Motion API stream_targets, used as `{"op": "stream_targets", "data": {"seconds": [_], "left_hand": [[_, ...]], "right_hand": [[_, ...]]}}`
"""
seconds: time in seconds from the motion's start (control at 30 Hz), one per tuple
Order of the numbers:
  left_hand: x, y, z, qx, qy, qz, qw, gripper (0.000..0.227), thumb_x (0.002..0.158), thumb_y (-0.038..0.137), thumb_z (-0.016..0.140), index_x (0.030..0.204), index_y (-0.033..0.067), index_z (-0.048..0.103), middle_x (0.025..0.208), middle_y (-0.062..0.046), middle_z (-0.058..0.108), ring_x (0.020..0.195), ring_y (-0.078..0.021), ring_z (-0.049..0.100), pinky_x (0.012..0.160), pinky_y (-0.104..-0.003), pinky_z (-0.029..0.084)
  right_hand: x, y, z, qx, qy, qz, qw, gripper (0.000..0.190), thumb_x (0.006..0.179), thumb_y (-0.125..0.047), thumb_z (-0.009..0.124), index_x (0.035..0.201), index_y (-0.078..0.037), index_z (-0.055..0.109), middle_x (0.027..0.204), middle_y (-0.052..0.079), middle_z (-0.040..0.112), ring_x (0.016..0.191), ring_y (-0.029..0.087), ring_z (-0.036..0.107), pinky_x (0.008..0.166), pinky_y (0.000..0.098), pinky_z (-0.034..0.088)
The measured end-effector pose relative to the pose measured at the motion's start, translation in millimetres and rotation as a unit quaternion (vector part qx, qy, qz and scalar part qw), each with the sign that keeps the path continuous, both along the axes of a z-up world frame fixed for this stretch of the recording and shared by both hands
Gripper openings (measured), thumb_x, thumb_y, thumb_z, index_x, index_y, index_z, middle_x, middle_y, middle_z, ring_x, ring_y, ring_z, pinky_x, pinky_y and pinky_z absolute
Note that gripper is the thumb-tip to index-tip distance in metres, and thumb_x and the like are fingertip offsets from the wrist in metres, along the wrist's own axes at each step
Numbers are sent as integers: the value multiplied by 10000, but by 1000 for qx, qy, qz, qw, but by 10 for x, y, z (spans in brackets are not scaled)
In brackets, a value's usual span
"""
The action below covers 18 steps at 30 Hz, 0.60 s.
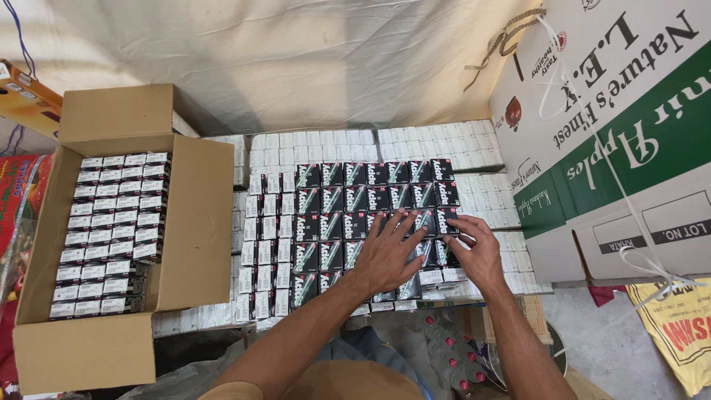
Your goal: The person repeatedly picks small black boxes from a larger cardboard box and places them onto a white surface, arranging them in neat rows. The person handles the boxes one at a time, transferring them from the source box to the staging area.
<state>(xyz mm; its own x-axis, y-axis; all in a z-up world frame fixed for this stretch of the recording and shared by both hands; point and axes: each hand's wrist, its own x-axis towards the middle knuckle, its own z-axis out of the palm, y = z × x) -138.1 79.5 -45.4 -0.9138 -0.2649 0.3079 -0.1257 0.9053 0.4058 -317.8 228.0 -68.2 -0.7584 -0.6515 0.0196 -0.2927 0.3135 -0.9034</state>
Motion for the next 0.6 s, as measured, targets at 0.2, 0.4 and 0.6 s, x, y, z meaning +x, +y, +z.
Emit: {"op": "stream_targets", "data": {"seconds": [0.2, 0.4, 0.6], "left_hand": [[20, 3, 33, 2, 17, 1, 1000, 497, 1000, 424, 505, 1412, 157, 582, 1521, -188, 499, 1453, -413, 419, 1174, -675, 233], [18, -3, -16, -3, 9, 0, 1000, 512, 993, 433, 503, 1422, 163, 572, 1524, -183, 499, 1463, -407, 413, 1181, -676, 234], [23, -5, 20, -4, 17, 3, 1000, 499, 980, 432, 521, 1397, 168, 598, 1499, -179, 526, 1451, -399, 432, 1177, -666, 243]], "right_hand": [[168, -107, 472, -24, -62, -15, 998, 650, 919, -174, 671, 1523, -36, 476, 1555, 299, 385, 1453, 506, 375, 1189, 618, 335], [168, -454, 757, 14, -140, -8, 990, 665, 1094, -313, 424, 1632, -1, 189, 1673, 297, 212, 1550, 433, 196, 1279, 577, 180], [41, -715, 878, 26, -141, -20, 990, 675, 1097, -398, 440, 1632, -34, 245, 1648, 296, 283, 1543, 454, 221, 1274, 574, 202]]}}
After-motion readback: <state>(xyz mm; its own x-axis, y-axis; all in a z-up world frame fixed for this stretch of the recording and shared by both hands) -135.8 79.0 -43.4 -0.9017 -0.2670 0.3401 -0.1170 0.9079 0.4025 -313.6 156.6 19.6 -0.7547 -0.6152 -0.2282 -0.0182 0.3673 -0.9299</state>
